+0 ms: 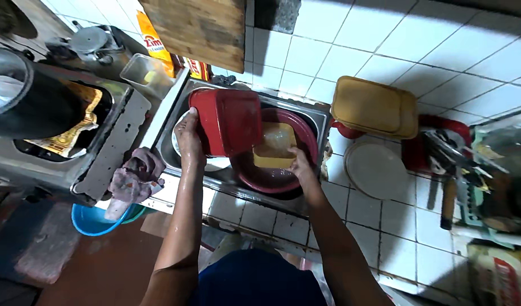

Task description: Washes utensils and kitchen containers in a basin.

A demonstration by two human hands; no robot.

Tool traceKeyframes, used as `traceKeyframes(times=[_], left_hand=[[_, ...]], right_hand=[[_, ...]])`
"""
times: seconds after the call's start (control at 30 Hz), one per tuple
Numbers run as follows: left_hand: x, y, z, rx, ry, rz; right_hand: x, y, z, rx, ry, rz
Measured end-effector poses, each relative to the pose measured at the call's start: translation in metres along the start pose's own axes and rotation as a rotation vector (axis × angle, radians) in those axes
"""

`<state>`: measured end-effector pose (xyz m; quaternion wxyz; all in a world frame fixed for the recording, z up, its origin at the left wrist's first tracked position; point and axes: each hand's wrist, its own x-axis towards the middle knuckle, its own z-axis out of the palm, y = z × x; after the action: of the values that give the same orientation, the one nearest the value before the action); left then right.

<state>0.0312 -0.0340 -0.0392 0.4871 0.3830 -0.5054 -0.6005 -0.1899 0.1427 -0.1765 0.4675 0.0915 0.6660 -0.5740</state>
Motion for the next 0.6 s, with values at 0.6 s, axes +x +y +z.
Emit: traceKeyframes(times=[0.6], left_hand=[[0.003, 0.021, -0.015, 0.032, -0.116, -0.14]], right_hand=[[-0.035, 0.03, 0.02, -1.048, 0.299, -0.768]])
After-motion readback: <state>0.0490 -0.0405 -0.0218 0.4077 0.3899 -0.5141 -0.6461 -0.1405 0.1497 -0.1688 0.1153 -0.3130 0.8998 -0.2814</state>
